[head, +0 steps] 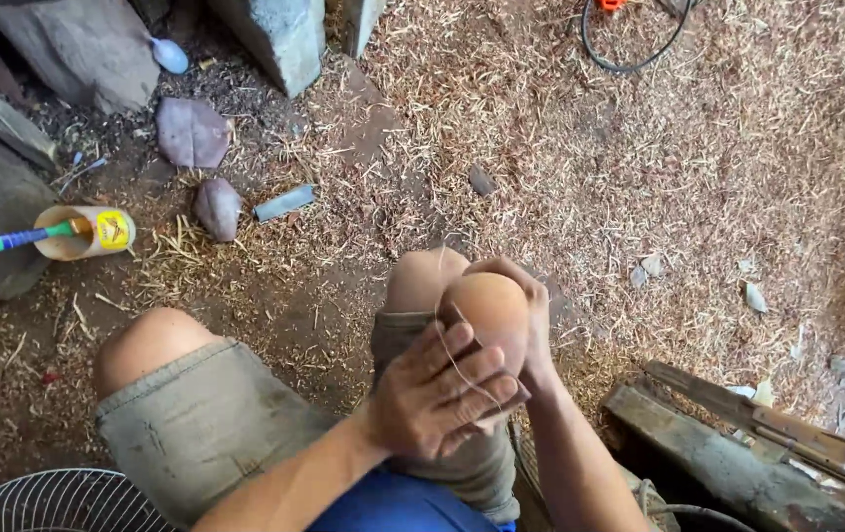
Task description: Sanding a small wooden bowl by hand with sandpaper to achieve a smooth finish
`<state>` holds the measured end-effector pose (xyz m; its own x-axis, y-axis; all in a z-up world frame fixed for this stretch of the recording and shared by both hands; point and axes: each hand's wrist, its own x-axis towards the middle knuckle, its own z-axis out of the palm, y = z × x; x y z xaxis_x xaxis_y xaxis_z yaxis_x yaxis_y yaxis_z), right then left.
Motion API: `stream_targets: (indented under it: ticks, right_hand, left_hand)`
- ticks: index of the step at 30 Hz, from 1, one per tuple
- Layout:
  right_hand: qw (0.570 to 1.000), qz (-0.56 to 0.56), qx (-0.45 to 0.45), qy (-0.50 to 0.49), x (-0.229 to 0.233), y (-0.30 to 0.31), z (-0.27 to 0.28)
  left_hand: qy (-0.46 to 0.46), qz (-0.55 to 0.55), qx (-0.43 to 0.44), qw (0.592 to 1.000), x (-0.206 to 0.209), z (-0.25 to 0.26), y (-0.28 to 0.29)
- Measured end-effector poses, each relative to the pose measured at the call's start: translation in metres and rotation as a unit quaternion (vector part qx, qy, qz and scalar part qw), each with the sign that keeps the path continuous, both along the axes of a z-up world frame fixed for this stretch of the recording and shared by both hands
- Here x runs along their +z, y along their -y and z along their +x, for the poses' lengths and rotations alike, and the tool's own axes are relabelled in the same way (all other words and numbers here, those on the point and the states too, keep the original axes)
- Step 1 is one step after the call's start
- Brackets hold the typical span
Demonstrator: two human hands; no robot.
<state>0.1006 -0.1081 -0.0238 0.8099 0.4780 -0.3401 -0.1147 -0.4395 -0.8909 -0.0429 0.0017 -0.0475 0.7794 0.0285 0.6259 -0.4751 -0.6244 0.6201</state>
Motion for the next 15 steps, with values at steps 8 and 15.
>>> stream_targets:
  ticks: [8,15]
  right_hand:
    - [0.998,0.019,0.037,0.053,-0.037,0.002,0.027]
    - [0.995,0.037,0.058,0.066,-0.017,-0.01,0.011]
  left_hand:
    - [-0.012,-0.222,-0.028,0.975,0.036,0.056,-0.036]
    - [-0.035,0.023,-0.021,0.999,0.033,0.021,-0.018]
